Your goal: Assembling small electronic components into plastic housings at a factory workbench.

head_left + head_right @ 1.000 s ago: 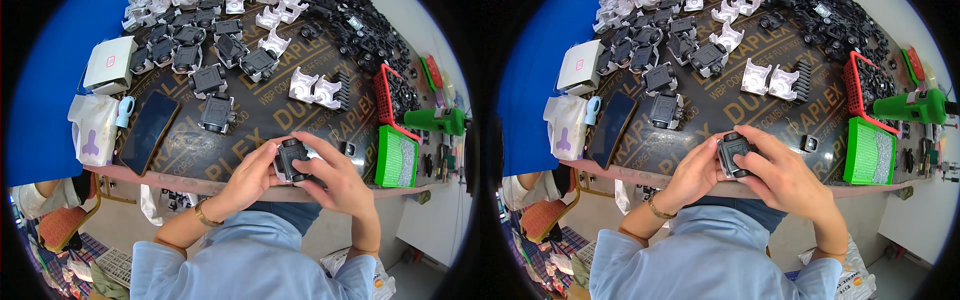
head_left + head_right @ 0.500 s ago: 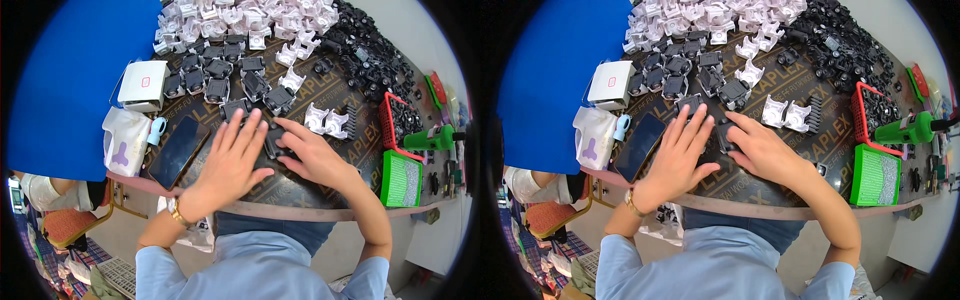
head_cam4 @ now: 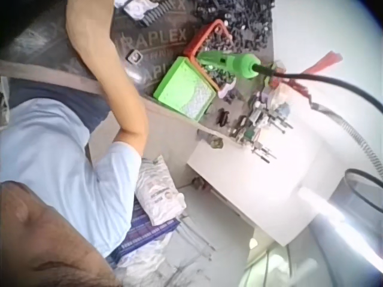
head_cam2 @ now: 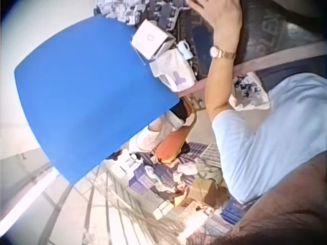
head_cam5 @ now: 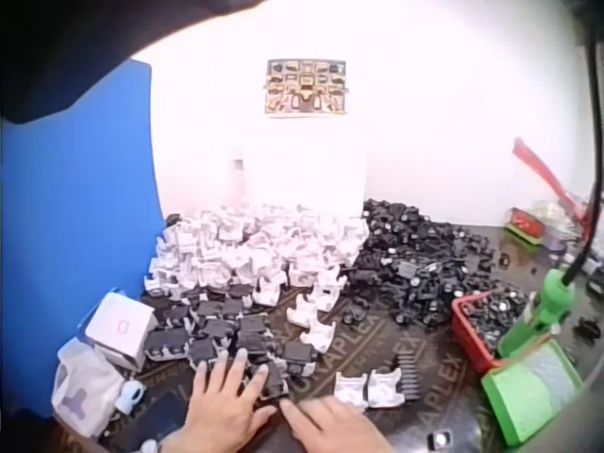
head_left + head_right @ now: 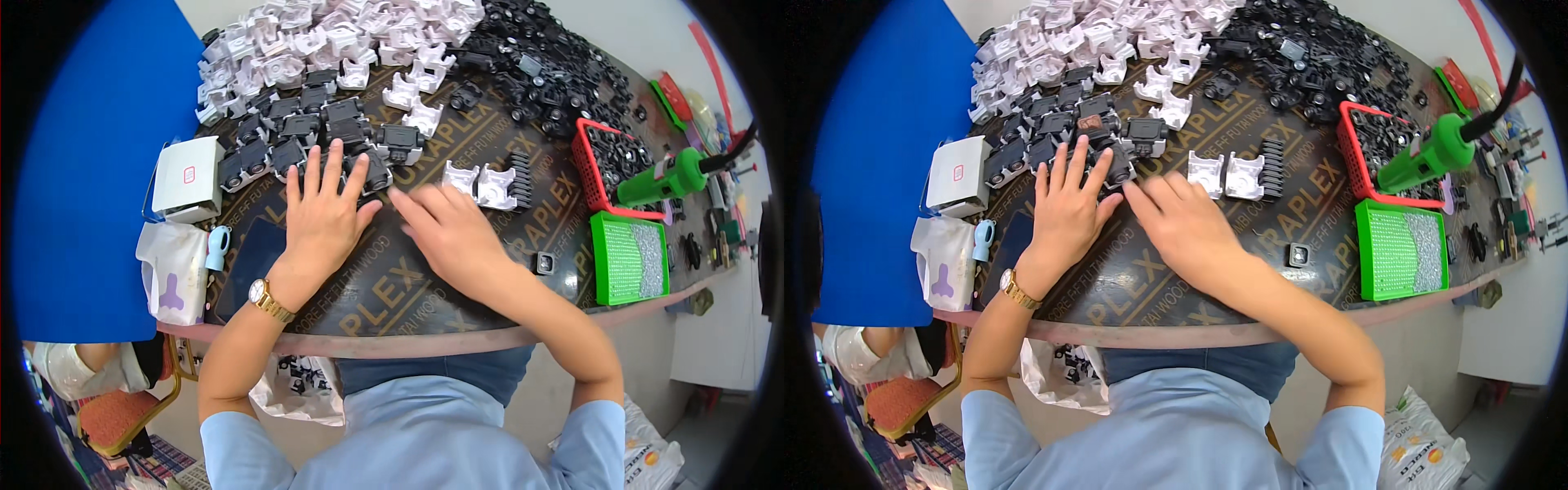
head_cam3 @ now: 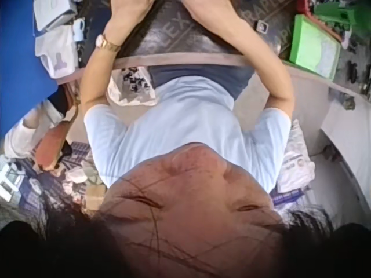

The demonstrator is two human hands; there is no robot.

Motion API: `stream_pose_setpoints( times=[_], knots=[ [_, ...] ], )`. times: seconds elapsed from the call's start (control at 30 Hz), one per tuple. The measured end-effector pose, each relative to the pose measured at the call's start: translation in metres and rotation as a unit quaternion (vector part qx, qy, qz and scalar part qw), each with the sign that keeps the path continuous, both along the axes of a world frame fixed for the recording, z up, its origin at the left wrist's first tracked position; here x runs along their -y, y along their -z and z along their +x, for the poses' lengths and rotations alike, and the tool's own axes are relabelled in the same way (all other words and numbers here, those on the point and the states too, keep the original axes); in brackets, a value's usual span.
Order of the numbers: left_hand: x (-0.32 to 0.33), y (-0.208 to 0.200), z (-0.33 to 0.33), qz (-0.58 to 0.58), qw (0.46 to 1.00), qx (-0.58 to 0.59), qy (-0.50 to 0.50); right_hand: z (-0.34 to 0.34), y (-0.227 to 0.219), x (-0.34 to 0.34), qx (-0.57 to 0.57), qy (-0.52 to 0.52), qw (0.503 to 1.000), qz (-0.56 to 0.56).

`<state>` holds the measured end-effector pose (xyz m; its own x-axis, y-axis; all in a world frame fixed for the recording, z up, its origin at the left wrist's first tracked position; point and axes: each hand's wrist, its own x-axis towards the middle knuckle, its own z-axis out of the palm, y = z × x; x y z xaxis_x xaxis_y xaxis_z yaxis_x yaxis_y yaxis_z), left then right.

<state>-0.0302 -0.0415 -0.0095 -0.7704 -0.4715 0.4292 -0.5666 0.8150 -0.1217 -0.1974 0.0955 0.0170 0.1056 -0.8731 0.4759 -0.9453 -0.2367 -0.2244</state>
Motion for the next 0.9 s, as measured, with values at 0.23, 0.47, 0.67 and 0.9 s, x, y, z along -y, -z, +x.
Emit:
stream_pose_setpoints(
  times=[0.23,0.47,0.67,0.9],
  knots=[
    [-0.038,-0.029,-0.03,0.053,0.977,-0.033,0.202,-0.076,-0.024,-0.147,0.023,0.171,0.985,0.008],
    [-0.039,-0.006,-0.082,0.081,0.968,-0.02,0.238,-0.096,0.002,-0.169,0.313,0.235,0.917,0.08],
    [-0.069,-0.015,-0.031,0.158,0.951,0.007,0.266,-0.097,0.014,-0.162,0.344,0.242,0.903,0.091],
    [-0.113,-0.011,-0.003,0.258,0.927,-0.103,0.252,-0.092,0.015,-0.145,0.287,0.274,0.912,0.108]
  ],
)
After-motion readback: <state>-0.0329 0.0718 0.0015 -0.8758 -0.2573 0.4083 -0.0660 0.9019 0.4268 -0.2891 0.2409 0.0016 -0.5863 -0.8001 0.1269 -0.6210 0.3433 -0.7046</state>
